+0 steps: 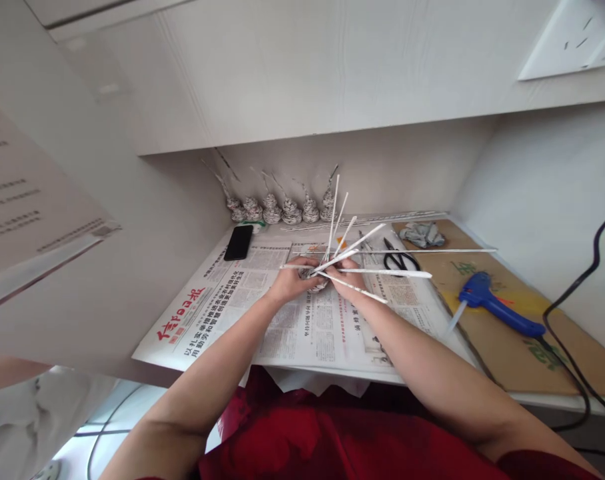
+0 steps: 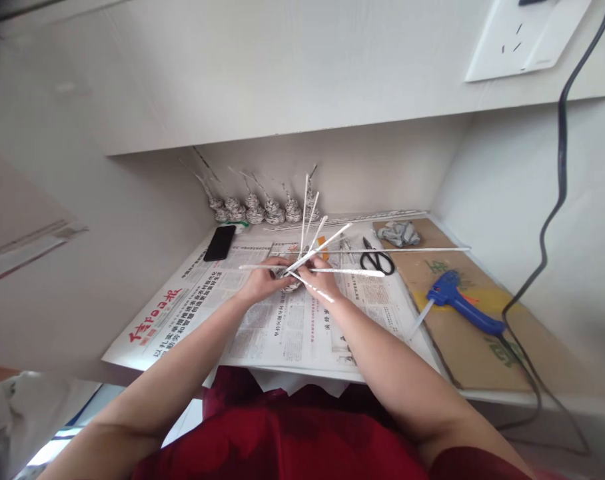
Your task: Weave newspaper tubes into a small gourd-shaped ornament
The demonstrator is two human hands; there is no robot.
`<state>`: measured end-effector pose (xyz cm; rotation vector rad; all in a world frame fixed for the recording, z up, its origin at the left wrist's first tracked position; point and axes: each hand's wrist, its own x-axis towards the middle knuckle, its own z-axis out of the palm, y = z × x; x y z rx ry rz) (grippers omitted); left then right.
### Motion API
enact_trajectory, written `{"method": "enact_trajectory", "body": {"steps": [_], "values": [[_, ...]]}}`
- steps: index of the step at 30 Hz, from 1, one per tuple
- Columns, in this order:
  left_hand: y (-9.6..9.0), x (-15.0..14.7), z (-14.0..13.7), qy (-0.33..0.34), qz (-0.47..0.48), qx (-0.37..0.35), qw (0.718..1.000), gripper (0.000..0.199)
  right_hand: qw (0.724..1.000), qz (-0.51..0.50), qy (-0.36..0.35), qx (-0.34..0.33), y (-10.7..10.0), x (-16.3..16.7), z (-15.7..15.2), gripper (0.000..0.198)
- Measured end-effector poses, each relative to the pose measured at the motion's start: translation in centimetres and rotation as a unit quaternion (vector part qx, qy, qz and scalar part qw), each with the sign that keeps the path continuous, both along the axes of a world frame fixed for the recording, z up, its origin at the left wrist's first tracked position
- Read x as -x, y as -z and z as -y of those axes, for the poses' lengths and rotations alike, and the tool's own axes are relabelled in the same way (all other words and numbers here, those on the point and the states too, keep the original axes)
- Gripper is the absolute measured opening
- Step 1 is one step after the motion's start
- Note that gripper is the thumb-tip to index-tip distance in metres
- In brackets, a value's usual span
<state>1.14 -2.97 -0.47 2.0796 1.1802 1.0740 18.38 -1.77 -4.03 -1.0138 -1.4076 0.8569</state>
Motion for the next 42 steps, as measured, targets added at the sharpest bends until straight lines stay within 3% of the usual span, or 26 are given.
{"method": "enact_trajectory", "body": {"steps": [5,8,12,15,17,21,26,30,35,38,42], "values": [[-0.1,-0.6,-0.4,0.037,0.096,0.068,0.992,0.033,0.999,0.007,-0.022,-0.022,-1.0,-0.1,0.6,0.021],[-0.1,-1.0,-1.0,0.044,0.134,0.102,0.985,0.034,1.000,0.004,0.004,-0.023,-1.4,-0.2,0.8,0.022],[-0.3,-1.6,-2.5,0.048,0.071,0.068,0.994,0.025,0.999,-0.003,0.038,-0.021,-1.7,-0.4,0.4,0.020],[0.1,-1.9,-3.2,0.069,0.032,0.024,0.997,0.015,0.999,-0.046,0.019,-0.018,-1.9,-0.6,0.2,0.021],[0.8,-1.9,-3.4,0.074,0.069,0.020,0.995,0.014,0.997,-0.079,0.003,0.006,-2.1,-0.7,0.1,0.023],[2.0,-1.3,-3.4,0.108,0.173,0.096,0.974,0.024,0.990,-0.118,-0.012,0.077,-2.7,-0.8,0.2,0.027],[2.1,-0.8,-3.6,0.134,0.147,0.063,0.978,0.034,0.987,-0.124,-0.024,0.103,-2.9,-0.4,0.5,0.029],[1.9,-1.1,-3.6,0.101,0.103,0.045,0.988,0.039,0.990,-0.112,-0.023,0.086,-2.9,-0.2,0.8,0.025],[1.3,-1.2,-3.4,0.107,0.099,0.036,0.989,0.028,0.996,-0.066,-0.054,-0.001,-3.3,-0.4,1.0,0.027],[0.8,-0.9,-3.4,0.111,0.114,0.079,0.984,0.024,0.997,-0.063,-0.044,-0.006,-3.3,-0.7,0.8,0.035],[0.8,-0.5,-3.7,0.113,0.147,0.157,0.970,0.024,1.000,-0.014,0.007,-0.007,-3.1,-1.0,0.5,0.020]]}}
